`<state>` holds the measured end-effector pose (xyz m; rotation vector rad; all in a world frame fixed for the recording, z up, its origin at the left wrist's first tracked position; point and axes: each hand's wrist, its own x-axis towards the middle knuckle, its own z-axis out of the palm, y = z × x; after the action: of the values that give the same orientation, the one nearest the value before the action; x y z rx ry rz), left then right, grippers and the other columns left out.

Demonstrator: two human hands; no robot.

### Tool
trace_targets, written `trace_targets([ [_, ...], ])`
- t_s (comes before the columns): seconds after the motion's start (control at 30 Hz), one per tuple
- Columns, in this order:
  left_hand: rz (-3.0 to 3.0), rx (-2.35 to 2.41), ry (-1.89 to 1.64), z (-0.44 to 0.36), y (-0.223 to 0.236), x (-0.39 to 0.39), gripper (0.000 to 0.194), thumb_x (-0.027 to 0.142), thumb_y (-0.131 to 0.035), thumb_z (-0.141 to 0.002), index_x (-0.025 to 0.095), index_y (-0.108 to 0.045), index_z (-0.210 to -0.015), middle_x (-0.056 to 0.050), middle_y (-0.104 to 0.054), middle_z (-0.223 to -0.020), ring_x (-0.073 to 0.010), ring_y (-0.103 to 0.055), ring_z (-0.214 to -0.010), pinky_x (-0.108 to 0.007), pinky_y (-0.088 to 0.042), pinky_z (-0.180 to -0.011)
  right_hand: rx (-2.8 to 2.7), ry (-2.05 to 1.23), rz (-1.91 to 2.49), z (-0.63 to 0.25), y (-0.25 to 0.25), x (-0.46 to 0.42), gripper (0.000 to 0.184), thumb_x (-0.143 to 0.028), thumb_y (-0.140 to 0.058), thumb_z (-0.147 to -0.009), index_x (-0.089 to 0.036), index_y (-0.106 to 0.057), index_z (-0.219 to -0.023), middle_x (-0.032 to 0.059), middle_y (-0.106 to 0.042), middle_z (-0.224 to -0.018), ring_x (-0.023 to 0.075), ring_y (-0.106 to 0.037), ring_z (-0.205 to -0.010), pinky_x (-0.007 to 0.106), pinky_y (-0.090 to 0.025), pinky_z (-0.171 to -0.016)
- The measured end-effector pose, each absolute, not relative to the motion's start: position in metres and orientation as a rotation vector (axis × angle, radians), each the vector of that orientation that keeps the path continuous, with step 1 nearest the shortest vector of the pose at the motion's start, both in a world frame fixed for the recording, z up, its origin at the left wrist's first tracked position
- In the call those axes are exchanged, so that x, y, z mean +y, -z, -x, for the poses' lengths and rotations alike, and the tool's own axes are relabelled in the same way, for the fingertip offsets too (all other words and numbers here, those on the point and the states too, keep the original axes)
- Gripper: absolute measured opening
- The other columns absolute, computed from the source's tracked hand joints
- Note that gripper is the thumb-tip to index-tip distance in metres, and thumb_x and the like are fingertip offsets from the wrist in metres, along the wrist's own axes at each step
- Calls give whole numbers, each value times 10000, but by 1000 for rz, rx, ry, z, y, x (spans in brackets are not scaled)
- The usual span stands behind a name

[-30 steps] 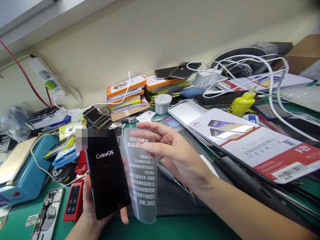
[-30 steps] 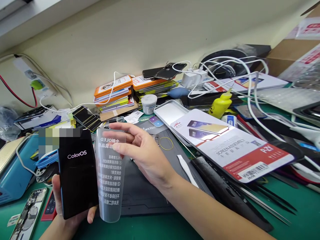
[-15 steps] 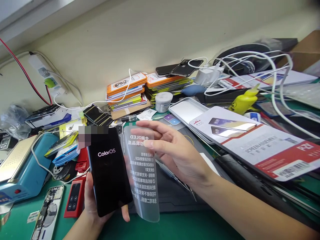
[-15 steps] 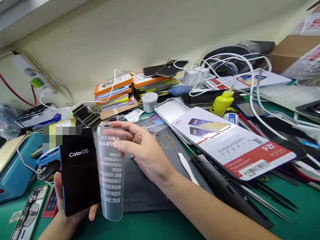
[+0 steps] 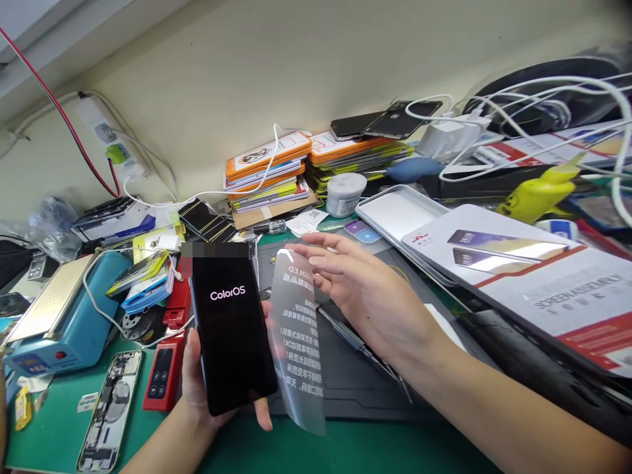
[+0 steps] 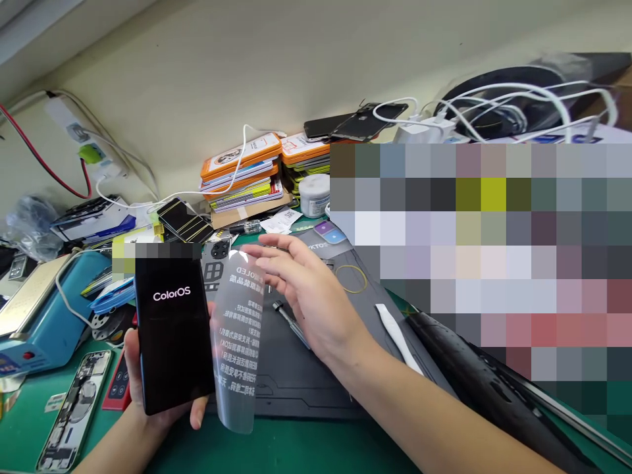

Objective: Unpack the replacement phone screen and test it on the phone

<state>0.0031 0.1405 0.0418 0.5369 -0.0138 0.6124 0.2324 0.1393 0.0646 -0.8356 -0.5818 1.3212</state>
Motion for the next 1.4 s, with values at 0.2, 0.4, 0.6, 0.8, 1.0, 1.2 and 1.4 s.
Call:
trace_targets([
  [0.2, -522, -36, -609, -4, -42, 140, 818, 587, -635, -997, 61, -421, -1587, -118, -657, -1512, -280, -662, -1343, -351, -705, -832, -585, -1188, 893, -230, -59, 141, 223, -281, -802, -821, -280, -714, -1026, 2, -733, -1138, 213, -628, -1191, 335, -481, -982],
  [0.4, -493, -16, -597, -3, -39, 142, 822, 587, -654, -986, 71, -427, -1585, -107, -678, -1485, -267, -678, -1312, -352, -708, -817, -582, -1176, 913, -230, -57, 141, 160, -320, -808, -806, -276, -717, -930, -19, -669, -979, 181, -610, -1009, 306, -478, -894],
  [0.6, -499, -5, -599, -5, -39, 138, 802, 586, -665, -981, 88, -456, -1574, -98, -687, -1478, -249, -694, -1282, -331, -710, -795, -610, -1173, 915, -228, -56, 142, 206, -383, -840, -759, -262, -706, -858, -23, -635, -928, 169, -593, -915, 284, -490, -816],
  [0.8, -500, 14, -600, -6, -39, 138, 755, 588, -699, -957, 133, -529, -1535, -99, -718, -1433, -251, -715, -1241, -328, -712, -758, -684, -1146, 961, -228, -54, 143, 311, -505, -900, -752, -257, -727, -825, -29, -641, -848, 150, -573, -825, 253, -475, -751],
  [1.0, -495, -16, -595, -3, -36, 138, 784, 596, -668, -977, 107, -484, -1562, -95, -698, -1461, -238, -707, -1262, -323, -709, -779, -757, -1101, 984, -227, -48, 144, 377, -625, -888, -777, -268, -780, -830, -19, -676, -808, 144, -562, -770, 249, -465, -701],
  [1.2, -488, 25, -601, -5, -35, 138, 792, 604, -704, -949, 105, -520, -1535, -100, -726, -1415, -243, -728, -1223, -333, -714, -752, -767, -1093, 997, -227, -44, 143, 393, -651, -832, -837, -297, -838, -1009, 24, -779, -951, 182, -643, -863, 292, -510, -768],
  [1.4, -538, 91, -606, -4, -35, 138, 759, 613, -716, -932, 158, -561, -1518, -89, -715, -1399, -240, -710, -1209, -337, -715, -724, -761, -1070, 991, -227, -45, 139, 296, -580, -852, -853, -308, -827, -968, 0, -748, -935, 164, -613, -828, 267, -488, -708],
])
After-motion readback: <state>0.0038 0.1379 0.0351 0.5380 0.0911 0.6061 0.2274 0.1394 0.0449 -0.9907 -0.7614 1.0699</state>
